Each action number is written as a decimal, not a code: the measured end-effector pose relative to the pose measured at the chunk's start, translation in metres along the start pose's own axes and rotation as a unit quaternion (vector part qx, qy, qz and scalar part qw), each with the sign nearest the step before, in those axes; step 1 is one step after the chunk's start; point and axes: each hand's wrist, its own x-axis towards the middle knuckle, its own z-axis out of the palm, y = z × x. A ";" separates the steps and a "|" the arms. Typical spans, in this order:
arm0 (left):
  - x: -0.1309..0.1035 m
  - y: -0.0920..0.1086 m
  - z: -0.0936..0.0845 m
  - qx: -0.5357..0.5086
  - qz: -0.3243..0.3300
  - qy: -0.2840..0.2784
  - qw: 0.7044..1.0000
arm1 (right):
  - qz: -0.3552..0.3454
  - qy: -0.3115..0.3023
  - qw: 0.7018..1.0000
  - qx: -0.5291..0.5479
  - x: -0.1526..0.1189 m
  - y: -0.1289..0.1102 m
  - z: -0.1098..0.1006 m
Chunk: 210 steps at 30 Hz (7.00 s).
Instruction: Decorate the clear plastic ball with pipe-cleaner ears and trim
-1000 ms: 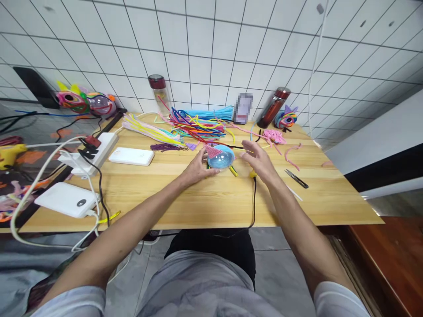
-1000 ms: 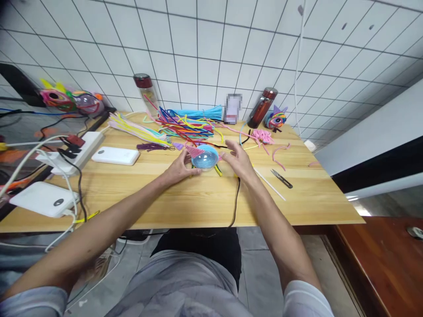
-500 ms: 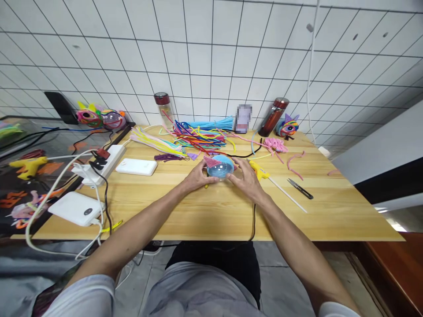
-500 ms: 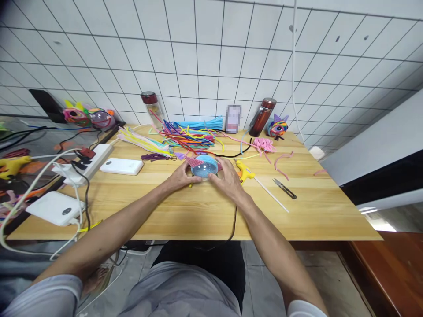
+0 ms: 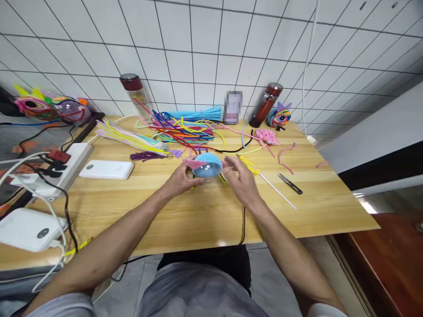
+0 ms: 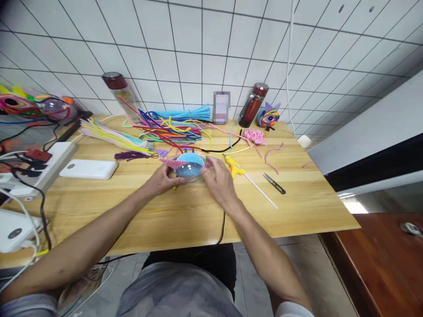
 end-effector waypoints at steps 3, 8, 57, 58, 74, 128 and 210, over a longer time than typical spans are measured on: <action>-0.001 0.001 0.001 -0.027 -0.006 -0.006 1.000 | 0.145 -0.029 0.983 -0.108 -0.010 0.002 -0.036; -0.001 0.002 0.003 -0.049 0.006 -0.014 0.999 | 0.309 -0.072 0.886 -0.337 -0.022 0.012 -0.048; 0.008 0.015 0.010 -0.067 0.002 -0.042 0.997 | 0.185 0.071 0.961 0.191 -0.027 0.018 -0.028; 0.008 0.015 0.010 -0.064 -0.001 -0.039 0.997 | 0.212 0.068 0.967 0.128 -0.026 0.021 -0.028; 0.008 0.017 0.010 -0.031 -0.017 -0.029 0.999 | 0.310 -0.098 0.871 -0.368 0.005 0.016 -0.031; 0.008 0.007 0.008 -0.074 -0.039 -0.040 0.996 | -0.035 -0.188 0.891 -0.411 0.076 -0.001 -0.017; -0.046 0.068 0.045 -0.174 0.031 0.049 0.983 | 0.052 -0.019 0.976 0.209 -0.029 -0.022 -0.009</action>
